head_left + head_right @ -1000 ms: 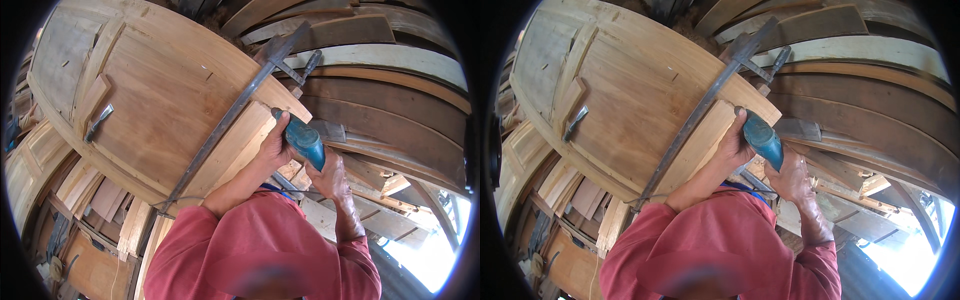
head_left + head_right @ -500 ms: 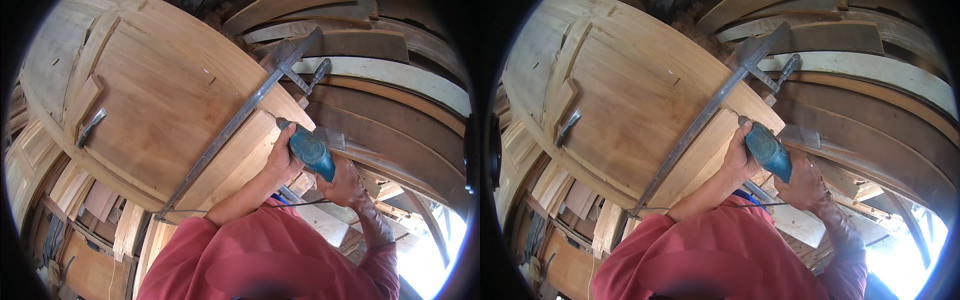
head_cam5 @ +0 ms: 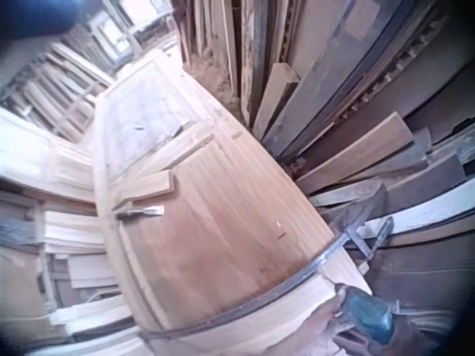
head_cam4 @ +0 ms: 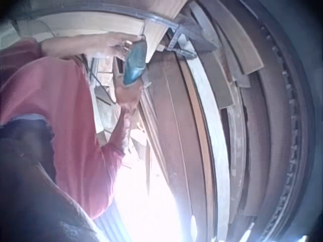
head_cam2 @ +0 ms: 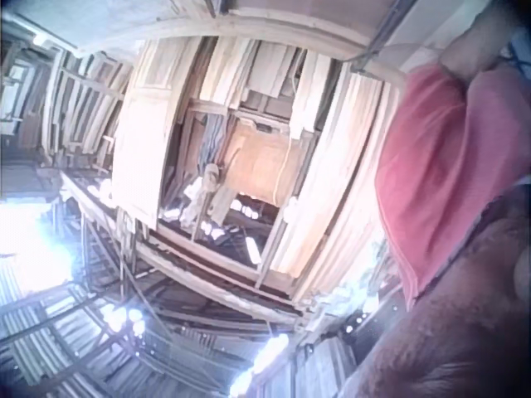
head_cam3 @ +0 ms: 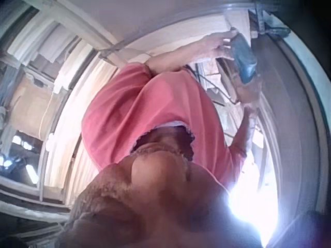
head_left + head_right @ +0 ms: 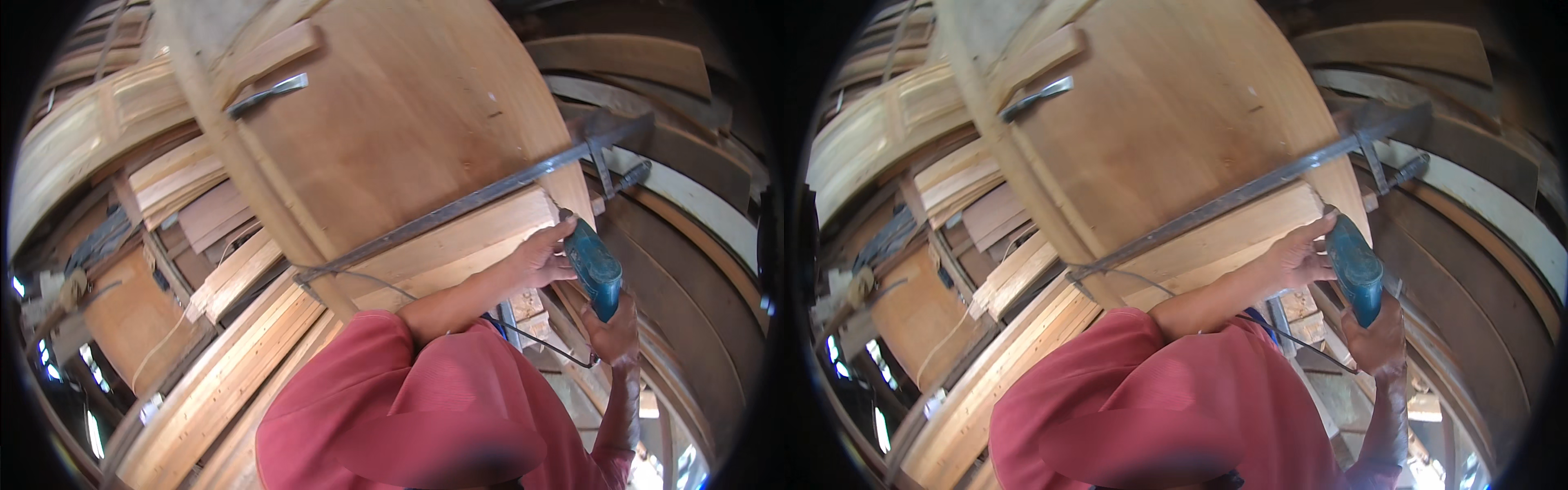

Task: The person aligns a wooden panel within a door frame using a metal bar and a hammer, then secures the components by drilling holes into the wood with a power drill.

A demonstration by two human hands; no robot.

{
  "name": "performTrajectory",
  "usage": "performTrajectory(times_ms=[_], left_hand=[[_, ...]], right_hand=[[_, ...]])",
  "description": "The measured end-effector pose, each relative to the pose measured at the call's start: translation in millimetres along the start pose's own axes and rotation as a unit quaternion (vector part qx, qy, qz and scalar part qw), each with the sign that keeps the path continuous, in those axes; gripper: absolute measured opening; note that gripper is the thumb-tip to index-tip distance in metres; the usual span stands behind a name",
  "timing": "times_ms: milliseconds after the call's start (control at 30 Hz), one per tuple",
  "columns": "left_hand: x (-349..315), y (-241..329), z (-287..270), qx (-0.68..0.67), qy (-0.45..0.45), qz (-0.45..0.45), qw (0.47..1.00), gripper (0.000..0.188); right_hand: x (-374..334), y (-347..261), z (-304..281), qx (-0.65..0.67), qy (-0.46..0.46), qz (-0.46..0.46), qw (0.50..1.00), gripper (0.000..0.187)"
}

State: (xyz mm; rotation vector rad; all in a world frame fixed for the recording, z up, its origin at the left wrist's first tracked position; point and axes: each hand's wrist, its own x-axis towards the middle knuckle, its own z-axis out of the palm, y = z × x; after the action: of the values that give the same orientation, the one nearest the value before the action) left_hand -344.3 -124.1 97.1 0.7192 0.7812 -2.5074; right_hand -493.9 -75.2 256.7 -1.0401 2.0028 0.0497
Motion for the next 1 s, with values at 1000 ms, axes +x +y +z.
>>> performTrajectory(times_ms=[1000], left_hand=[[-474,256,-328,-0.346,-0.056,0.658,0.666,0.029]], right_hand=[[-5,-71,39,0.111,-0.006,-0.032,0.993,0.023]])
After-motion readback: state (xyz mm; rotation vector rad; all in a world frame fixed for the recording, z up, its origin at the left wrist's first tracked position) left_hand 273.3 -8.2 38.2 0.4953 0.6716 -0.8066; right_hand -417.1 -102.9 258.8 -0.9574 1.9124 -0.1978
